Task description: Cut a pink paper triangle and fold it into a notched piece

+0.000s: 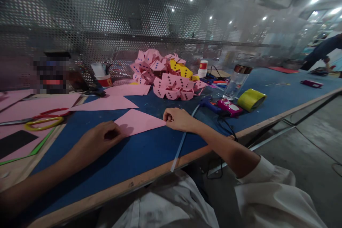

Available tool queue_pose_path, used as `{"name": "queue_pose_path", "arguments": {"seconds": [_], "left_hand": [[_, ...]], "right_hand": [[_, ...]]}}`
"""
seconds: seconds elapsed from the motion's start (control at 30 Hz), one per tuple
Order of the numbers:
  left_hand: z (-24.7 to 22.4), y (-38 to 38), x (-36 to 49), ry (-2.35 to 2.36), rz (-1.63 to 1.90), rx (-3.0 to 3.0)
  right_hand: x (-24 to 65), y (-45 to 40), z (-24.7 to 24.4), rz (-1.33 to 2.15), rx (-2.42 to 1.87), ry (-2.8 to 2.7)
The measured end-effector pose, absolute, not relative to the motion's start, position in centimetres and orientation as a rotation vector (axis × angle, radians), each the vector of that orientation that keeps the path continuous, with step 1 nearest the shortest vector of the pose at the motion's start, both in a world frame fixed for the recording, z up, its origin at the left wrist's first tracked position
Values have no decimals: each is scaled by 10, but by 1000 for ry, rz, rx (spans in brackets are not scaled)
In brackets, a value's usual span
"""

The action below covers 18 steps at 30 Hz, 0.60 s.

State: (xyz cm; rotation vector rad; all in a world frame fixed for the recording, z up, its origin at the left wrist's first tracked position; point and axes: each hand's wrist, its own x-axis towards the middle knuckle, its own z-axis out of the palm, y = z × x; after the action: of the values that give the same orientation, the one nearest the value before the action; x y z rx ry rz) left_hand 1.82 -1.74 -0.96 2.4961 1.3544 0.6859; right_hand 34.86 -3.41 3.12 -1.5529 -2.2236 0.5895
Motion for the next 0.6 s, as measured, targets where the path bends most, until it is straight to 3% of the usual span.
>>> {"name": "queue_pose_path", "arguments": {"seconds": [0.6], "left_hand": [[-12, -15, 17, 1361, 670, 2508]], "right_hand": [[348, -34, 33, 595, -1579, -2210]]}}
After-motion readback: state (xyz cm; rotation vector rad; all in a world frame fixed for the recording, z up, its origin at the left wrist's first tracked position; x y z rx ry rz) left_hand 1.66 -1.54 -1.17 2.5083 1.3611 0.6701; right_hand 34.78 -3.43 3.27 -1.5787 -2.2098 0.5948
